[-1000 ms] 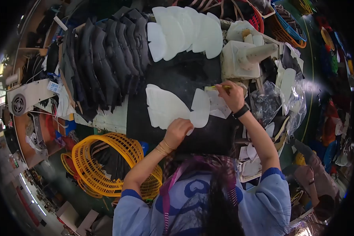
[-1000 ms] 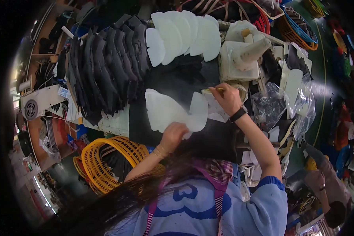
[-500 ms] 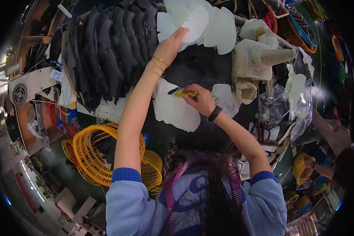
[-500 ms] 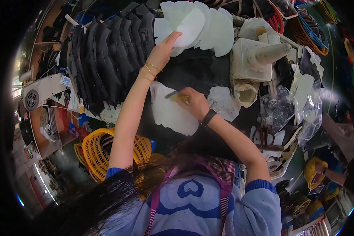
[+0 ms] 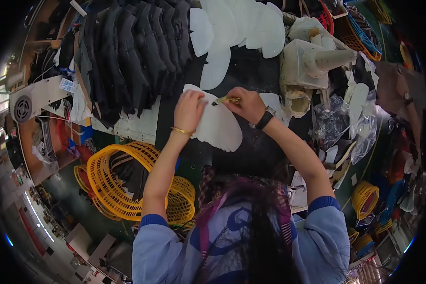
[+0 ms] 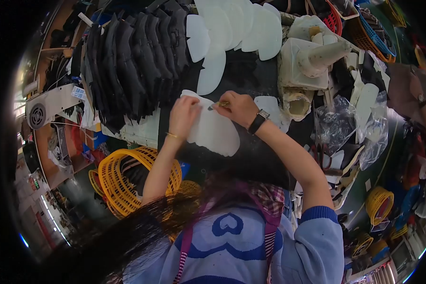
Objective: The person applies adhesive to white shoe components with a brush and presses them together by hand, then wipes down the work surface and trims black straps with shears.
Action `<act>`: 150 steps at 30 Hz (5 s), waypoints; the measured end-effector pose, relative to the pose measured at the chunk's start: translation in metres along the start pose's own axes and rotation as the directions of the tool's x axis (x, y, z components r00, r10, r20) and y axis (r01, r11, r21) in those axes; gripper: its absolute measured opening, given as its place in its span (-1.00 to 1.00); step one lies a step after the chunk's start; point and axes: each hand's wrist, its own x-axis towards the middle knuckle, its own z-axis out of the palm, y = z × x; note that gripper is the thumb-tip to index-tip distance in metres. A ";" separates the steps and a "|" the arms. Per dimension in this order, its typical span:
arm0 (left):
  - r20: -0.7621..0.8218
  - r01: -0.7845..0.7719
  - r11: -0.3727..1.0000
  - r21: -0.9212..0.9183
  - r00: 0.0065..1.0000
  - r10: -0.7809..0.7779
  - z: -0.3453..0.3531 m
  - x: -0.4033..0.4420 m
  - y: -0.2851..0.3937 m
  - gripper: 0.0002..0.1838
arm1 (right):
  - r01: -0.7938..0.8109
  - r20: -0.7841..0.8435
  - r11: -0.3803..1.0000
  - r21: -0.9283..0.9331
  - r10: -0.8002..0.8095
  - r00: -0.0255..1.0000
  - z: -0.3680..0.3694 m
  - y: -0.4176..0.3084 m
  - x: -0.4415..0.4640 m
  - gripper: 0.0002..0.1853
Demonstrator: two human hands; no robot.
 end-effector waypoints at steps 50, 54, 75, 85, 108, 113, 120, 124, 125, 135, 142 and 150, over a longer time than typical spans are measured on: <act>-0.002 -0.391 0.913 -0.114 0.919 0.394 0.083 -0.105 0.054 -0.80 | -0.661 0.116 0.729 0.177 0.651 0.750 -0.083 -0.033 -0.053 -0.56; -0.058 -0.331 0.940 0.084 0.940 0.336 0.085 -0.105 0.053 -0.74 | -0.470 -0.133 0.881 0.050 0.472 0.871 -0.058 -0.004 -0.029 -0.70; 0.026 -0.173 0.983 0.060 0.985 0.172 0.077 -0.097 0.056 -0.53 | -0.149 0.176 0.988 0.043 0.139 0.975 -0.049 -0.030 -0.128 -0.77; 0.041 -0.377 0.925 -0.042 0.925 0.379 0.067 -0.086 0.058 -0.67 | -0.296 0.208 0.953 -0.061 0.302 0.930 -0.071 -0.026 -0.097 -0.81; -0.088 -0.378 0.919 -0.114 0.925 0.370 -0.004 0.129 0.039 -0.68 | -0.582 0.242 0.663 0.470 0.538 0.808 -0.018 -0.028 -0.049 -0.89; -0.021 -0.217 0.976 -0.004 0.976 0.217 -0.015 0.089 0.011 -0.65 | -0.217 0.080 0.952 0.218 0.204 0.976 0.008 -0.026 -0.037 -0.84; 0.105 -0.183 0.981 -0.071 0.976 0.190 0.006 -0.011 -0.002 -0.61 | -0.150 0.245 0.982 0.115 0.119 0.962 -0.005 -0.027 -0.098 -0.72; 0.042 -0.235 0.972 -0.013 0.971 0.235 0.012 -0.014 0.000 -0.56 | -0.110 -0.043 0.990 -0.085 0.107 0.993 -0.003 -0.010 -0.010 -0.75; 0.045 -0.224 0.975 -0.012 0.973 0.224 0.011 -0.014 0.001 -0.56 | -0.056 -0.071 0.990 -0.128 0.047 0.996 -0.002 -0.009 0.003 -0.78; -0.175 -0.163 0.889 -0.428 0.980 0.096 -0.052 -0.036 0.060 -0.82 | -0.464 -0.444 0.855 -0.231 0.332 0.833 -0.148 -0.020 -0.069 -0.79; -0.067 -0.559 0.825 -0.085 0.829 0.554 0.056 -0.092 0.067 -0.77 | -0.664 -0.270 0.745 0.065 0.653 0.707 -0.122 -0.037 -0.079 -0.69; -0.031 -0.402 0.916 0.001 0.915 0.402 0.080 -0.098 0.057 -0.79 | -0.288 -0.171 0.955 0.073 0.296 0.940 -0.046 -0.005 -0.071 -0.80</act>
